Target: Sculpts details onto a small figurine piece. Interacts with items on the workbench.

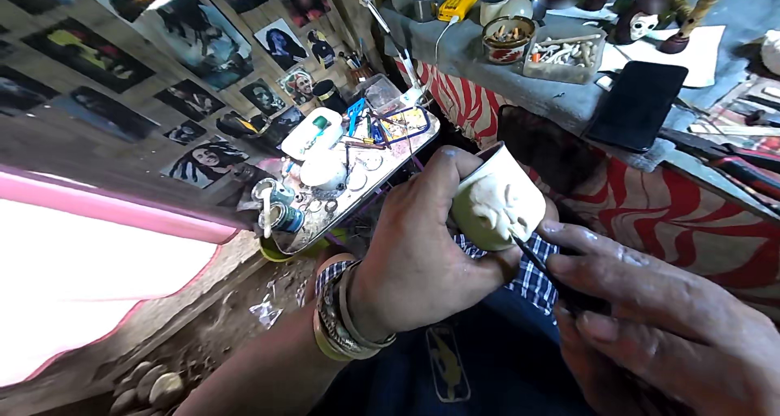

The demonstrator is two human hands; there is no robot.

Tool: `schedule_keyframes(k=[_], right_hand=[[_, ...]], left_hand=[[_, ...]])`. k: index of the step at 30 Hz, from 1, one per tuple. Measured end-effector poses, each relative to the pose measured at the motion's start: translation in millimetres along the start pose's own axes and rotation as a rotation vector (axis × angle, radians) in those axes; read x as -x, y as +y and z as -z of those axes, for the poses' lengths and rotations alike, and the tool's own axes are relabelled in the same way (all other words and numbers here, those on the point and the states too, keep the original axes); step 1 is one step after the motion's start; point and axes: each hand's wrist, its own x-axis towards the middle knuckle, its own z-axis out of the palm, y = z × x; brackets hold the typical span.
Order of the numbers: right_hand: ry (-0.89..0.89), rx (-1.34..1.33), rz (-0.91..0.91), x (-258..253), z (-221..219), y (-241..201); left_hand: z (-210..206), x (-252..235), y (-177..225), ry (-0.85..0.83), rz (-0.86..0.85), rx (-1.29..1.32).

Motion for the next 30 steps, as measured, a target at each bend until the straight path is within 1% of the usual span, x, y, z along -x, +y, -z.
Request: schedule_keyframes(k=[7,21,30], right_hand=[[-0.010,0.011,0.004,-1.5,-0.7,-0.3],[-0.028,0.039,0.023,-1.5,0.0,-1.2],[-0.022,-0.009,0.030,0.0,2.5,-0.3]], left_hand=[[1.4,1.1,0.5,0.021,-0.033,-0.098],[1.2,4.0,0.4,0.010,-0.015,-0.111],[2.1,3.1,1.1,0.003,-0.025,-0.068]])
